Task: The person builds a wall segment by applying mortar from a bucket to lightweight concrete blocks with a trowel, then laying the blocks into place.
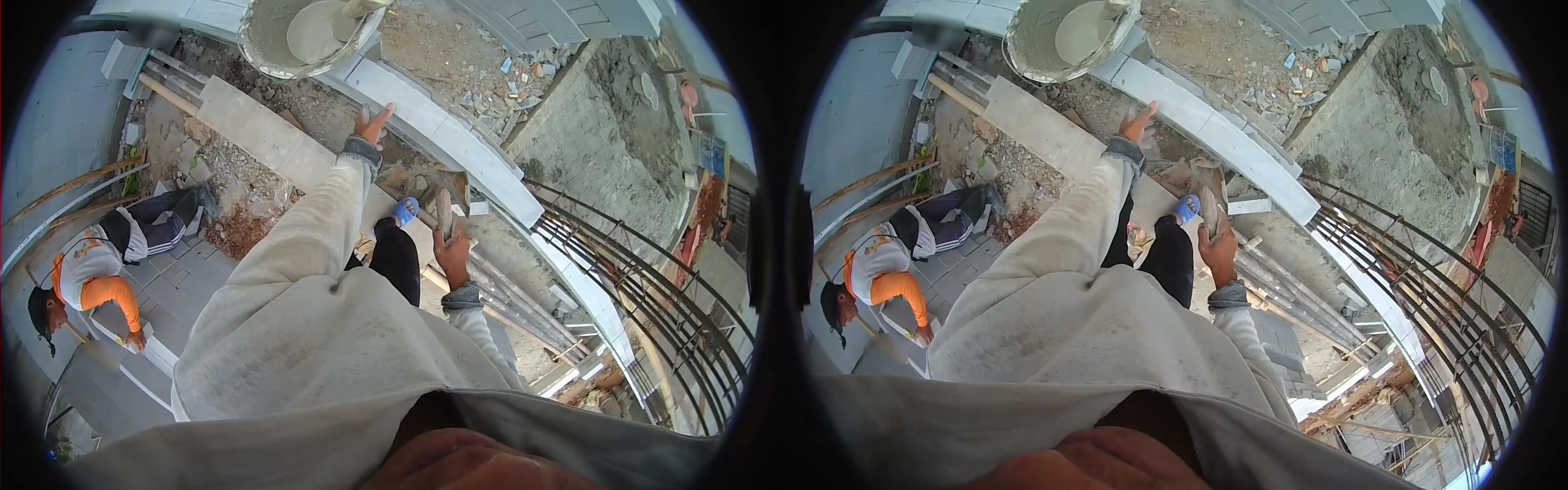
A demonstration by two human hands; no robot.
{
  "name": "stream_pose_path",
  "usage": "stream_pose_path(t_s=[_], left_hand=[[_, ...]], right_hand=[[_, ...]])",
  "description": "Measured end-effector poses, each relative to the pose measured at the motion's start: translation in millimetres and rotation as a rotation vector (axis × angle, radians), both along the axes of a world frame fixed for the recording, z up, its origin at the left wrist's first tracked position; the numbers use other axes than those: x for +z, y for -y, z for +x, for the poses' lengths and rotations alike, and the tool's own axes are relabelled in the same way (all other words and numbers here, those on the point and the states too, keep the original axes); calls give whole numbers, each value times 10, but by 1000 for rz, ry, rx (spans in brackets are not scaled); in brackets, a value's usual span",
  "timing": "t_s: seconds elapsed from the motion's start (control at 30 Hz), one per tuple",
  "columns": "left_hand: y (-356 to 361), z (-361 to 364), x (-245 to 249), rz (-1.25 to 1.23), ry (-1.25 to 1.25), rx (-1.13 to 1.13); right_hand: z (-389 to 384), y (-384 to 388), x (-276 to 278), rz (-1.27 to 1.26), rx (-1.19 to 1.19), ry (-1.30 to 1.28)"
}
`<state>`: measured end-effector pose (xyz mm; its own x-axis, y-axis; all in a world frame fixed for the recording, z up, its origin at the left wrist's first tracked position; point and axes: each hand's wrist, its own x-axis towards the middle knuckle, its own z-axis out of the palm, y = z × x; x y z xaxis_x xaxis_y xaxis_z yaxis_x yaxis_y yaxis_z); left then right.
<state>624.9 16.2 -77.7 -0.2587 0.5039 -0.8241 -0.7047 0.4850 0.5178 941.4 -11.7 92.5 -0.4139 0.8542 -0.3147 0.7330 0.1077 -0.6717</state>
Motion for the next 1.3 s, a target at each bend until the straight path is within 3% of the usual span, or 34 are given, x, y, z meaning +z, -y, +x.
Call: stream_pose_path(t_s=[0.03,0.07,0.1,0.17,0.3,0.47,0.5,0.57,0.63,0.67,0.73,0.8,0.87,0.97,1.07,1.1,1.2,1.23,1.3], left_hand=[[276,-157,-67,-24,145,-30],[604,-168,223,-33,117,-8],[979,-226,370,-58,93,0],[1882,-448,472,-140,1,51],[3957,-571,807,-429,-232,359],[5742,-561,1403,-927,-615,728],[6008,-576,1546,-1055,-712,720],[6363,-554,1928,-1414,-924,476],[6513,-466,2465,-1820,-1032,-30],[6611,-453,2615,-1906,-1041,-61],[7810,-798,1936,-1258,-836,1439],[7970,-889,2443,-1191,-804,1497],[8227,-915,2711,-1404,-997,1445],[8702,-955,2859,-1347,-1064,1535],[8836,-943,3191,-1359,-956,1506],[8808,-936,3272,-1448,-1011,1463],[9086,-917,3193,-1525,-1020,1434],[9141,-921,3178,-1530,-1133,1451],[9245,-960,3137,-1447,-1172,1536]], right_hand=[[189,108,87,-57,37,139],[404,253,47,-48,27,232],[555,321,136,-210,37,360],[1000,546,-26,-298,102,469],[1457,357,-382,-370,483,511],[977,-235,-229,-389,707,433],[815,-327,-204,-381,752,367],[446,-484,-226,-370,852,178],[56,-572,-172,-421,870,61],[-275,-433,256,-495,801,87],[-927,-106,1089,-637,652,136],[-1187,-51,1199,-502,748,155],[-1343,-103,1048,-394,815,212],[-1632,106,1264,-357,846,244],[-1713,215,1233,-521,792,190],[-1729,251,1250,-473,832,198],[-1767,351,1344,-364,910,242],[-1772,355,1357,-353,915,274],[-1772,379,1348,-331,919,314]])
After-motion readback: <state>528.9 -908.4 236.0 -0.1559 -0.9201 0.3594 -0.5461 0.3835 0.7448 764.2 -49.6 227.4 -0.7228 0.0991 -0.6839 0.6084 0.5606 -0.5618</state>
